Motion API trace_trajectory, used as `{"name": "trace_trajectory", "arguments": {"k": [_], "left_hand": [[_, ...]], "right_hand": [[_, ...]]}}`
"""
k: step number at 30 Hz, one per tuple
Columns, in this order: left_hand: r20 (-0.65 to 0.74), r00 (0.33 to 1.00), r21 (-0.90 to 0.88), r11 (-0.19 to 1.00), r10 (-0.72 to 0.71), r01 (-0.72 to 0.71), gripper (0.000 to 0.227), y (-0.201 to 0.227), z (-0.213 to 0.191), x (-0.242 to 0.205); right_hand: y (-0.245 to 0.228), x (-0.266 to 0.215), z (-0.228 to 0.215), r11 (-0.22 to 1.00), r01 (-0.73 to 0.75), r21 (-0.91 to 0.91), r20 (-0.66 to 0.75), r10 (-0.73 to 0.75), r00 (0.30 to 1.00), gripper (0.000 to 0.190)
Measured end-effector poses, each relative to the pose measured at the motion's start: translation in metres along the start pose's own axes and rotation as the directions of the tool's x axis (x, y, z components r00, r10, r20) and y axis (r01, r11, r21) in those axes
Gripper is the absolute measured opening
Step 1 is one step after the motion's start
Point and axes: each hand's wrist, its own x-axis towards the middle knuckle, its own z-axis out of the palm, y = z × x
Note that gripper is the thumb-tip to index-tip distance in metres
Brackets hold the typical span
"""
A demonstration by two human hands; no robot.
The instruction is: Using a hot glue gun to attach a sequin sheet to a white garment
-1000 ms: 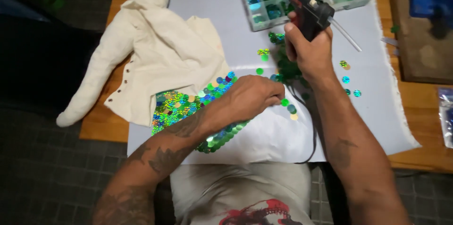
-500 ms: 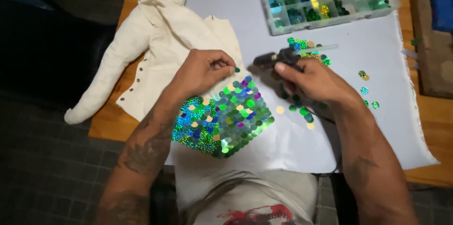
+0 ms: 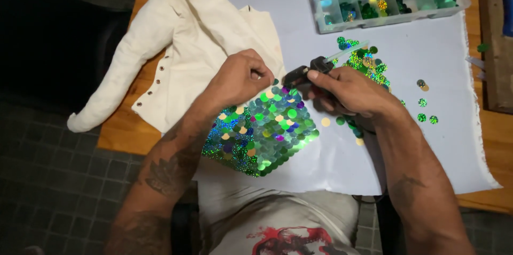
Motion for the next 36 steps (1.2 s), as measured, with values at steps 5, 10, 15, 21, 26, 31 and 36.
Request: {"name": "trace_trajectory", "arguments": {"k": [5, 10, 15, 21, 26, 31, 36], "left_hand": [[-0.001, 1.0, 0.015, 1.0, -0.024, 0.024, 0.011, -0.002, 0.003, -0.001], [-0.002, 0.999, 0.024, 0.999, -0.043, 0.043, 0.012, -0.003, 0.002, 0.0], [0.009, 0.998, 0.031, 0.998, -0.055, 0.055, 0.014, 0.0, 0.0, -0.002], [0.016, 0.998, 0.034, 0.997, -0.067, 0.066, 0.015, 0.002, 0.001, -0.002], [0.013, 0.998, 0.043, 0.997, -0.059, 0.058, 0.014, -0.003, 0.002, 0.001], [0.006, 0.998, 0.044, 0.997, -0.059, 0.059, 0.014, -0.002, 0.003, -0.001], [0.007, 0.998, 0.081, 0.995, -0.056, 0.055, 0.012, 0.009, 0.008, -0.002]], "right_hand": [[0.001, 0.0, 0.003, 0.999, -0.042, -0.029, -0.033, 0.041, 0.999, 0.055], [0.005, 0.005, 0.004, 0.994, -0.066, -0.083, -0.08, 0.059, 0.995, 0.052], [-0.003, 0.002, 0.005, 0.939, -0.177, -0.293, -0.144, 0.14, 0.98, 0.057], [-0.018, -0.006, 0.005, 0.915, -0.194, -0.353, -0.156, 0.147, 0.977, 0.061], [-0.024, -0.009, 0.008, 0.902, -0.217, -0.374, -0.167, 0.165, 0.972, 0.063], [-0.026, -0.012, 0.009, 0.893, -0.223, -0.391, -0.187, 0.16, 0.969, 0.066], [-0.003, 0.0, 0.005, 0.925, -0.229, -0.304, -0.251, 0.155, 0.956, 0.065]]}}
